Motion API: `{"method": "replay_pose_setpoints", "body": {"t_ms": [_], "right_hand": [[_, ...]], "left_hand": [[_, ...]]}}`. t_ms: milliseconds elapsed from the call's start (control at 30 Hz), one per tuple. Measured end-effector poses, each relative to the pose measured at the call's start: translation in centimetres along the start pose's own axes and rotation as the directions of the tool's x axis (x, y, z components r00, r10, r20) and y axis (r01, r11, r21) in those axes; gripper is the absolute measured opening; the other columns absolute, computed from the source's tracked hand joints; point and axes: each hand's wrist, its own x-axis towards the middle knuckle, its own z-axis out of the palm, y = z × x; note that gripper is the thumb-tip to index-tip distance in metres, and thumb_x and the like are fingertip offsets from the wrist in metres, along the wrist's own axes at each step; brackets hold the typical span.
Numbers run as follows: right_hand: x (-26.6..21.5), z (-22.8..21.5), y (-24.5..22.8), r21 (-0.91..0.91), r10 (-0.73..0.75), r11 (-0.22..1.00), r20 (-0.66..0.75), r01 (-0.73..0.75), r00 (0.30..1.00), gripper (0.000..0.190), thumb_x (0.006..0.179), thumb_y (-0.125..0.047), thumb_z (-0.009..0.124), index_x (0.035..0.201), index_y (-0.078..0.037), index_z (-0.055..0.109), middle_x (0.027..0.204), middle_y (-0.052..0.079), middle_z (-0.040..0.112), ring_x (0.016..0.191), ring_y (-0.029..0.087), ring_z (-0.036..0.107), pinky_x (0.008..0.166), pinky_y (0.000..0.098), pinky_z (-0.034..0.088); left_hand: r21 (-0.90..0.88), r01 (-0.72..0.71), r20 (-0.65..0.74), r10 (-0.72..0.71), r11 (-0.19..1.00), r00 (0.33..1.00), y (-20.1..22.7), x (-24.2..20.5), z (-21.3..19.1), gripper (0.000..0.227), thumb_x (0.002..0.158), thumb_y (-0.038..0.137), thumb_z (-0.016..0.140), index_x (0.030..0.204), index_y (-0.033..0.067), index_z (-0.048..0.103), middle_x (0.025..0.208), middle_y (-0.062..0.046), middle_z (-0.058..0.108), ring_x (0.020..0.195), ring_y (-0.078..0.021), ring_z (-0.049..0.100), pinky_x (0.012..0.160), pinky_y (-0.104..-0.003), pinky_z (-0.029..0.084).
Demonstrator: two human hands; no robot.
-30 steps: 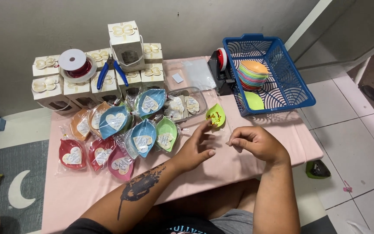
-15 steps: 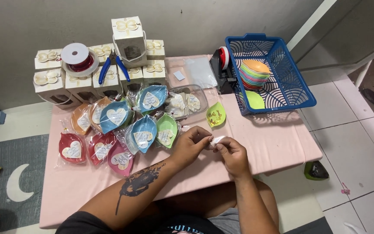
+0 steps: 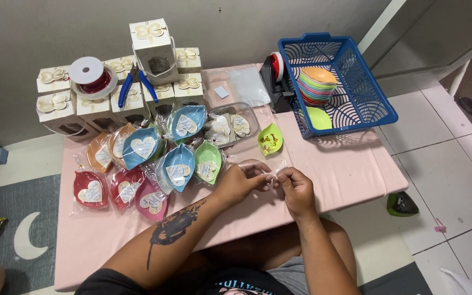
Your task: Assembling heart-shaped souvenirs by placing the decorative heart and a small tag into individual plastic bags.
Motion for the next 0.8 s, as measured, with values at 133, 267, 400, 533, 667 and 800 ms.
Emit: {"method": "replay_pose_setpoints", "body": {"t_ms": [133,267,400,533,667,800], "right_hand": [[-0.4,0.5,-1.4,-0.042,-0.011,0.999,0.023,0.012,1.0,0.02,0.102,-0.015,0.068,0.097,0.003,0.076,0.073,0.02,0.074,0.07,0.022,0.072,0.066,0.0321,0.059],[-0.3,0.4,-0.7,0.018,-0.048,0.999,-0.003,0.048,0.999,0.015,0.102,-0.007,0.065,0.102,0.005,0.073,0.078,0.019,0.073,0.072,0.02,0.068,0.068,0.0315,0.058],[-0.4,0.3,-0.2,0.117,-0.057,0.992,0.006,0.056,0.998,0.022,0.102,-0.014,0.066,0.109,0.006,0.07,0.081,0.019,0.071,0.076,0.02,0.066,0.071,0.0316,0.057],[-0.6,0.7,-1.1,0.013,-0.054,0.998,0.006,0.054,0.998,0.013,0.098,-0.003,0.068,0.105,0.007,0.072,0.079,0.019,0.072,0.074,0.019,0.067,0.071,0.0319,0.058],[-0.7,1.0,-1.8,-0.037,-0.014,0.999,-0.029,0.013,0.999,0.008,0.099,-0.001,0.067,0.102,0.004,0.072,0.077,0.017,0.073,0.072,0.017,0.066,0.069,0.0306,0.058],[-0.5,0.5,-1.6,-0.048,-0.019,0.999,-0.038,0.017,0.999,0.007,0.1,-0.003,0.066,0.1,0.002,0.071,0.078,0.016,0.073,0.074,0.017,0.067,0.069,0.0308,0.057]], "left_hand": [[-0.007,0.005,-0.028,-0.005,1.0,1.0,-0.2,0.4,-0.3,0.026,0.093,0.004,0.081,0.114,-0.0067,0.071,0.085,-0.021,0.076,0.071,-0.0256,0.079,0.069,-0.033,0.071],[0.009,-0.004,-0.049,0.004,1.0,0.999,0.6,-0.1,-0.2,0.026,0.093,0.005,0.081,0.114,-0.0063,0.072,0.086,-0.022,0.076,0.074,-0.0278,0.08,0.072,-0.034,0.07],[0.013,-0.032,-0.056,0.033,0.999,0.998,0.7,-0.6,-0.1,0.025,0.093,0.005,0.081,0.114,-0.0051,0.071,0.086,-0.02,0.076,0.076,-0.0265,0.079,0.074,-0.033,0.07],[0.051,-0.061,-0.053,0.064,0.997,0.997,-0.2,-0.1,-0.1,0.023,0.092,0.005,0.082,0.112,-0.0025,0.072,0.084,-0.02,0.077,0.075,-0.0261,0.079,0.073,-0.033,0.069],[0.076,-0.094,-0.023,0.096,0.993,0.995,-0.6,0.1,-0.3,0.023,0.093,0.005,0.081,0.113,-0.0015,0.073,0.085,-0.019,0.078,0.076,-0.024,0.079,0.075,-0.033,0.068],[0.11,-0.15,0.02,0.149,0.983,0.989,-1.4,0.2,-0.3,0.032,0.088,0.004,0.085,0.118,-0.0003,0.072,0.087,-0.017,0.079,0.08,-0.0224,0.079,0.078,-0.033,0.066]]}}
